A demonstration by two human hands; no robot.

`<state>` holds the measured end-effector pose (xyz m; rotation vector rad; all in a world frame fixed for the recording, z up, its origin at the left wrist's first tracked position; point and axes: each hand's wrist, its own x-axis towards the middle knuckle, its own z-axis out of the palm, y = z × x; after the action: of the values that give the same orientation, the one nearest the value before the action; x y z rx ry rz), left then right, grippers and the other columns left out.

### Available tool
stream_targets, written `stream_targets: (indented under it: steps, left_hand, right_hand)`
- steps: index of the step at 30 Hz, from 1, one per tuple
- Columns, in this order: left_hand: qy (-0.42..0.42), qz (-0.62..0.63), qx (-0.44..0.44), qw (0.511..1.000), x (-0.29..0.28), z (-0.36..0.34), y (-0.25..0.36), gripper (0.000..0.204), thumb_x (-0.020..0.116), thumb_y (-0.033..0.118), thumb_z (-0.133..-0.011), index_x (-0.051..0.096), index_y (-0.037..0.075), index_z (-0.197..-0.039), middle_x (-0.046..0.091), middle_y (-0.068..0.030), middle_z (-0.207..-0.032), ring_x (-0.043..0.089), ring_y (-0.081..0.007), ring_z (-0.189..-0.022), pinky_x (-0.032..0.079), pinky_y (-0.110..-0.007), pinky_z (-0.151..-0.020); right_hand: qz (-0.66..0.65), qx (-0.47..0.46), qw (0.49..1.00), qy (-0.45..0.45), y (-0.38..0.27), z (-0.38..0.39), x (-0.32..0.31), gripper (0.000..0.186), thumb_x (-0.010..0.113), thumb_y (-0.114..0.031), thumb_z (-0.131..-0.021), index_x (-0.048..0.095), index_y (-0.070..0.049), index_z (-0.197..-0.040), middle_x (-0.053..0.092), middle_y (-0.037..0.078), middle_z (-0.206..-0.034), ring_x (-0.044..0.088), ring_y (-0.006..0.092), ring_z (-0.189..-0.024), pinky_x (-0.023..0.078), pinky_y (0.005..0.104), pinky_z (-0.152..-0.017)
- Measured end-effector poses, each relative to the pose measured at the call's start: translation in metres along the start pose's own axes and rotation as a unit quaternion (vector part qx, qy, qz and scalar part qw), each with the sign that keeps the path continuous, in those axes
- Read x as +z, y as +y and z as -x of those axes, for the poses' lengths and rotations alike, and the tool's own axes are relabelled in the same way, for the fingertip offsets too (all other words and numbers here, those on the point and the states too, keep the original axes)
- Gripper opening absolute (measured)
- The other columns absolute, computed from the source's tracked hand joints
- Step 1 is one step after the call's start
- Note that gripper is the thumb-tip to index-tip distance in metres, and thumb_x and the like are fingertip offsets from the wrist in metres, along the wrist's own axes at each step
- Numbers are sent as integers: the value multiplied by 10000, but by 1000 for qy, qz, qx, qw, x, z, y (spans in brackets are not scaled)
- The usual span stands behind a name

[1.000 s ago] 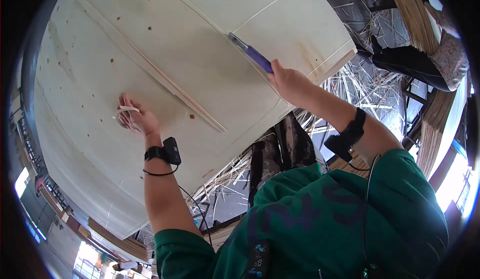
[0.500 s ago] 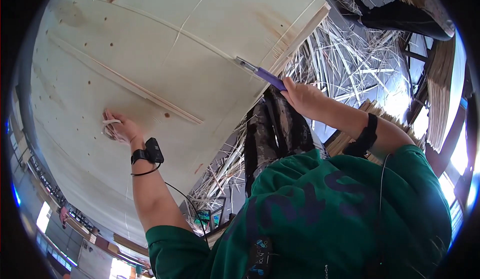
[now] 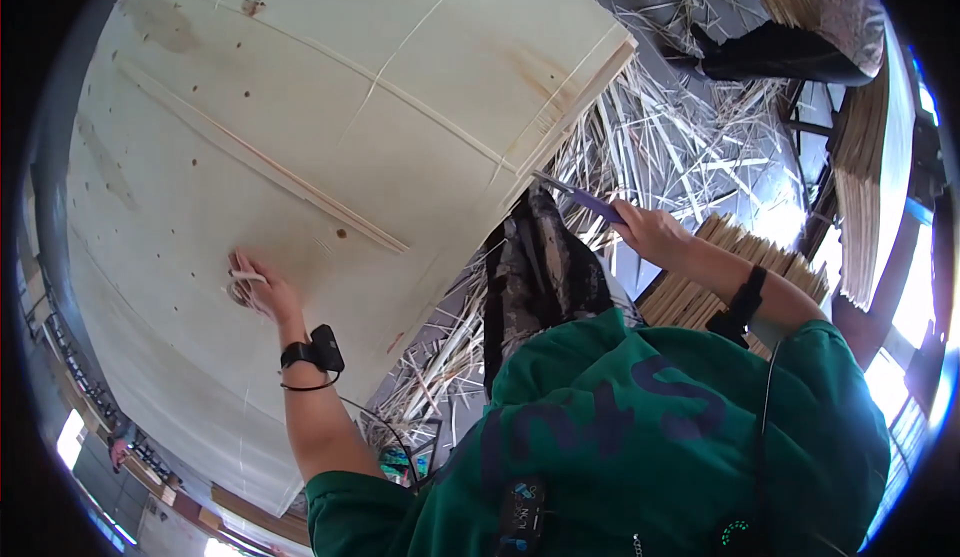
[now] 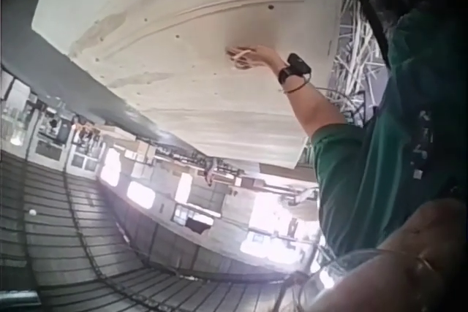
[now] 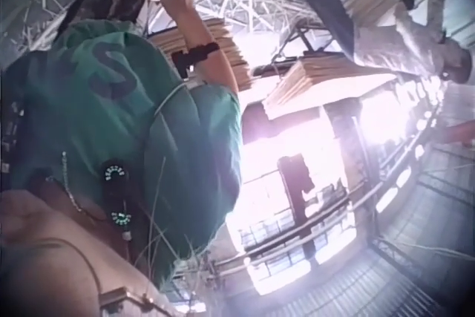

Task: The person lifts a wood sheet from a stack, places it on a table, and uses a tool to trim thin strips from the wood while applying tape. Finally, they lift the finished wood sheet and place it onto another stack.

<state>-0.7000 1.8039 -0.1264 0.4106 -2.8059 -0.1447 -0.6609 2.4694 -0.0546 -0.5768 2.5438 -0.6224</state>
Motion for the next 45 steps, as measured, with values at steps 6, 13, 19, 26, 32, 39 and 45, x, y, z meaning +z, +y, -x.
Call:
stream_targets:
  steps: [6, 13, 19, 26, 32, 39, 45]
  left_hand:
    - [36, 0, -5, 999, -10, 15, 23, 394, 447, 144, -1009, 540, 110, -1391, 534, -152, -1429, 461, -356, -1348, 329, -496, -1106]
    - [27, 5, -10, 1000, -12, 20, 13, 388, 415, 185, -1033, 544, 78, -1383, 524, -159, -1440, 451, -356, -1356, 320, -483, -1124]
    - [11, 17, -42, 999, -10, 21, 13, 392, 410, 218, -1052, 540, 56, -1385, 497, -168, -1465, 427, -361, -1372, 310, -467, -1142]
    - [2, 14, -59, 998, -7, 21, 11, 401, 405, 219, -1052, 524, 60, -1400, 491, -163, -1472, 412, -361, -1384, 308, -465, -1148]
    - [30, 12, -25, 999, -5, 21, 6, 382, 419, 220, -1046, 540, 96, -1387, 506, -146, -1460, 438, -353, -1367, 324, -469, -1136]
    - [57, 27, -15, 998, -15, 20, 13, 339, 456, 201, -1032, 574, 128, -1342, 541, -120, -1428, 483, -341, -1327, 348, -472, -1108]
    - [63, 12, -28, 998, -6, 16, 17, 339, 478, 208, -1014, 593, 130, -1323, 569, -88, -1405, 495, -353, -1311, 370, -485, -1081]
  right_hand:
    - [-114, -59, 991, -21, -111, -163, -14, 323, 698, -107, -746, 614, -71, -1057, 646, 91, -984, 663, 313, -919, 557, 428, -792]
    - [-47, -433, 883, 175, -153, -253, 67, 176, 687, -261, -758, 566, -182, -859, 567, -40, -813, 624, 153, -737, 512, 345, -639]
    - [-67, -400, 887, 222, -149, -263, 62, 191, 694, -278, -745, 533, -176, -731, 550, -49, -727, 617, 158, -694, 490, 326, -597]
    - [16, -511, 830, -223, -135, -259, 24, 166, 709, -274, -774, 609, -142, -770, 628, 38, -696, 660, 269, -696, 503, 381, -608]
    - [-113, -287, 918, -249, -191, -258, -17, 241, 708, -344, -866, 652, -110, -858, 666, 89, -725, 657, 329, -697, 516, 421, -625]
    - [-142, 81, 959, 230, -140, -237, -28, 447, 734, -450, -875, 681, -25, -999, 680, 168, -759, 676, 296, -691, 519, 373, -651]
    - [-117, 97, 982, 110, -108, -275, -36, 419, 750, -424, -865, 670, -24, -960, 641, 120, -680, 607, 236, -591, 479, 345, -570]
